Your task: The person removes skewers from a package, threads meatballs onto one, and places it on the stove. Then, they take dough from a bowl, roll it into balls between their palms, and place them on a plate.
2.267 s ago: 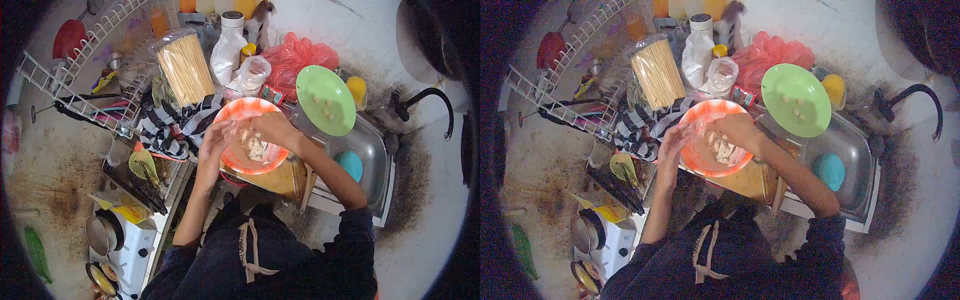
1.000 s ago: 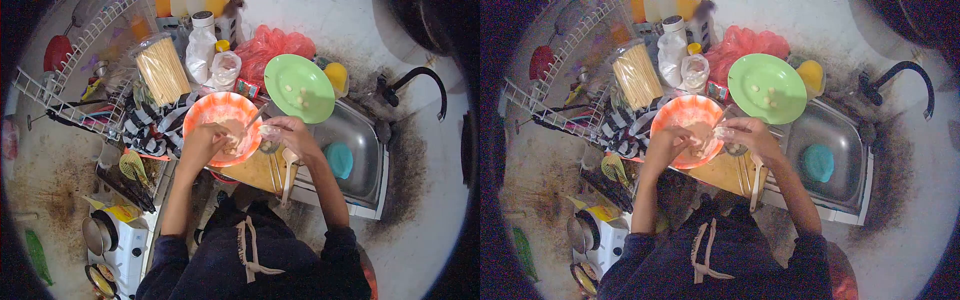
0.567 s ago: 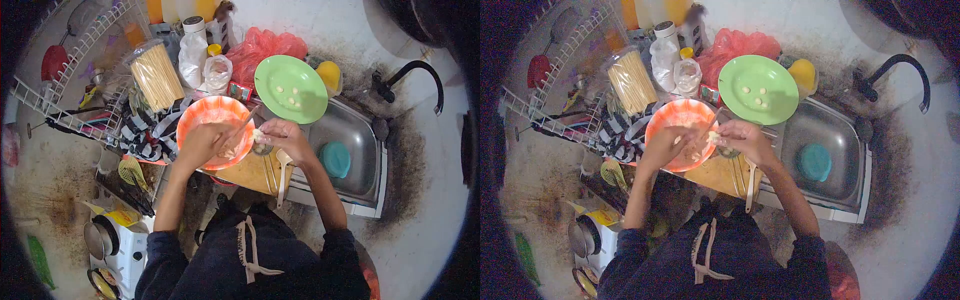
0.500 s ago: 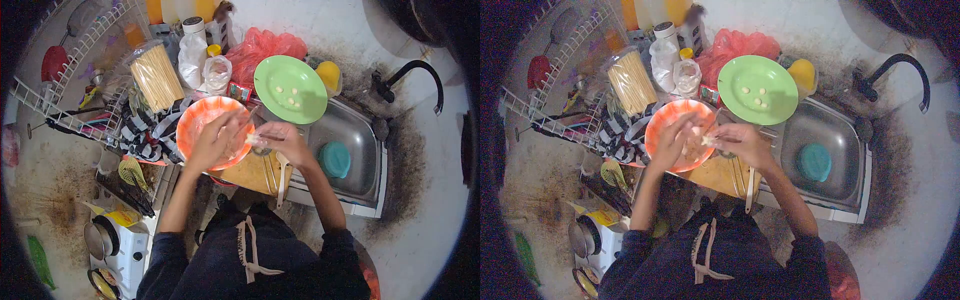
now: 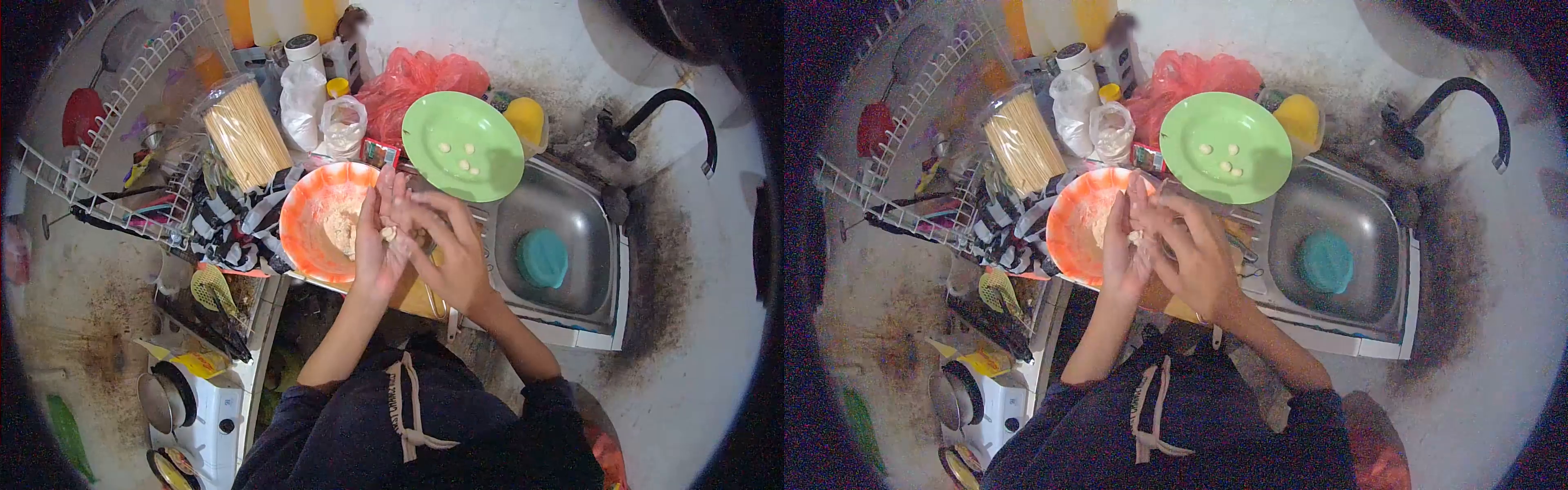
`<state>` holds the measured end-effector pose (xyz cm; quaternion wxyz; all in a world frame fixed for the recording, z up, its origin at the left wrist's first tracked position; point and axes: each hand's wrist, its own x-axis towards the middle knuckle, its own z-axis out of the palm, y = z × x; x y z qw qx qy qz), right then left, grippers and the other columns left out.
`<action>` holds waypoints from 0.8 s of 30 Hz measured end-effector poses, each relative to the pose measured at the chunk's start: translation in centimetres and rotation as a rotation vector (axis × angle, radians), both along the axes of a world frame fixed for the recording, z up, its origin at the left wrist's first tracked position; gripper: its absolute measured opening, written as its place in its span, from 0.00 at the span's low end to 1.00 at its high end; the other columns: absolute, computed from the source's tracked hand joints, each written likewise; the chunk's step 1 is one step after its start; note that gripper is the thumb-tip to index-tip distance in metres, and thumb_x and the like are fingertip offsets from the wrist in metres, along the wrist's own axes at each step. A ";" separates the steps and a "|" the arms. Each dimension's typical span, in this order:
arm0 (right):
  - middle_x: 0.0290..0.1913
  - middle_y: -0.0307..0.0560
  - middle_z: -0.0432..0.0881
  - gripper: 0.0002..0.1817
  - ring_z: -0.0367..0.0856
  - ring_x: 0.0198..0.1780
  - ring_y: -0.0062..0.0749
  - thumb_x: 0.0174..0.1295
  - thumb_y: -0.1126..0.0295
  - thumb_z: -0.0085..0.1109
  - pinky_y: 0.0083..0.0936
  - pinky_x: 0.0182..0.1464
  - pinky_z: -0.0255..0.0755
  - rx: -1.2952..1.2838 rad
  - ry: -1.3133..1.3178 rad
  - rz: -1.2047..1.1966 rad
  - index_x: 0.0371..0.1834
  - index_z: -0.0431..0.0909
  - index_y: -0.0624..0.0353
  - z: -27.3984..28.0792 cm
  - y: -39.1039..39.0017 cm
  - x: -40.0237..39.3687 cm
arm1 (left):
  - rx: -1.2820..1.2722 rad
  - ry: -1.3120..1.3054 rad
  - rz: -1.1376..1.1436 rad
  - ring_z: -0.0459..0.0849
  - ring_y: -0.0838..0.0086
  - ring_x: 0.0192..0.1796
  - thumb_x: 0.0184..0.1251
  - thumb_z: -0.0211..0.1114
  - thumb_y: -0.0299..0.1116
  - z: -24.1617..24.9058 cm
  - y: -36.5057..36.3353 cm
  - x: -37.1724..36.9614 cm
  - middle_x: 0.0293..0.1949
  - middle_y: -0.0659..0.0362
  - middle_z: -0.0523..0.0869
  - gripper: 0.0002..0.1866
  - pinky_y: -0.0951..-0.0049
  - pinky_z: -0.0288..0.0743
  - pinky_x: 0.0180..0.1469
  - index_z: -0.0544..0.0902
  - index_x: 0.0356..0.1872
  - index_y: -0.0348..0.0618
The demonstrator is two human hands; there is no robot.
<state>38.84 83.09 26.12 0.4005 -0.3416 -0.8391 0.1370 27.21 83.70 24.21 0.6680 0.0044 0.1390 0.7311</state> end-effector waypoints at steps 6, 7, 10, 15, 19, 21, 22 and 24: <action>0.72 0.55 0.48 0.36 0.47 0.72 0.51 0.60 0.61 0.45 0.53 0.68 0.38 0.098 -0.219 -0.146 0.71 0.48 0.56 1.9 0.4 -2.6 | 0.130 0.297 -0.121 0.61 0.68 0.68 0.74 0.36 0.44 0.2 -2.1 1.6 0.68 0.57 0.61 0.26 0.65 0.58 0.67 0.54 0.69 0.45; 0.73 0.56 0.41 0.40 0.39 0.74 0.52 0.58 0.59 0.47 0.56 0.69 0.33 -0.006 -0.069 -0.117 0.73 0.43 0.55 1.1 1.0 -2.8 | 0.205 0.267 -0.114 0.60 0.68 0.69 0.74 0.35 0.44 0.0 -1.5 1.3 0.68 0.57 0.60 0.26 0.66 0.56 0.68 0.53 0.69 0.45; 0.73 0.60 0.41 0.38 0.37 0.74 0.53 0.60 0.59 0.44 0.56 0.69 0.31 0.218 -0.380 -0.645 0.72 0.44 0.60 -1.8 -0.7 -6.9 | 0.432 0.158 -0.075 0.56 0.69 0.70 0.74 0.33 0.47 -1.1 0.6 0.3 0.69 0.57 0.57 0.28 0.67 0.48 0.70 0.51 0.70 0.46; 0.71 0.65 0.43 0.34 0.37 0.74 0.52 0.65 0.57 0.36 0.53 0.70 0.33 -0.087 0.188 -0.063 0.70 0.45 0.65 0.8 -0.3 -4.5 | 0.409 0.319 -0.053 0.48 0.67 0.73 0.73 0.31 0.52 0.4 -1.5 2.4 0.71 0.56 0.52 0.32 0.69 0.38 0.72 0.48 0.71 0.44; 0.72 0.63 0.42 0.37 0.36 0.74 0.50 0.65 0.53 0.36 0.54 0.70 0.28 -0.071 -0.328 -0.727 0.70 0.43 0.67 0.5 -1.0 -6.1 | 0.361 0.500 -0.137 0.48 0.70 0.73 0.73 0.31 0.52 1.0 -1.1 2.9 0.71 0.57 0.52 0.33 0.70 0.39 0.72 0.48 0.70 0.40; 0.72 0.62 0.42 0.37 0.36 0.74 0.49 0.64 0.54 0.35 0.53 0.70 0.27 -0.013 -0.089 -0.266 0.71 0.42 0.66 0.6 -1.3 -3.4 | 0.650 -0.004 -0.186 0.49 0.72 0.72 0.74 0.32 0.50 1.1 0.6 1.9 0.71 0.57 0.52 0.32 0.71 0.40 0.72 0.48 0.70 0.39; 0.73 0.60 0.42 0.36 0.36 0.74 0.49 0.64 0.55 0.35 0.53 0.70 0.26 0.050 0.146 0.203 0.71 0.42 0.65 0.7 -1.3 -2.2 | 0.656 -0.003 -0.188 0.49 0.72 0.72 0.74 0.32 0.50 1.5 0.3 2.2 0.71 0.57 0.52 0.32 0.71 0.40 0.72 0.48 0.70 0.39; 0.72 0.62 0.43 0.37 0.37 0.74 0.49 0.63 0.56 0.35 0.51 0.70 0.26 0.023 0.034 0.061 0.70 0.42 0.68 1.1 0.3 -1.0 | 0.446 0.356 -0.172 0.49 0.71 0.72 0.74 0.32 0.49 1.8 -1.7 3.1 0.71 0.57 0.53 0.31 0.69 0.42 0.72 0.49 0.70 0.40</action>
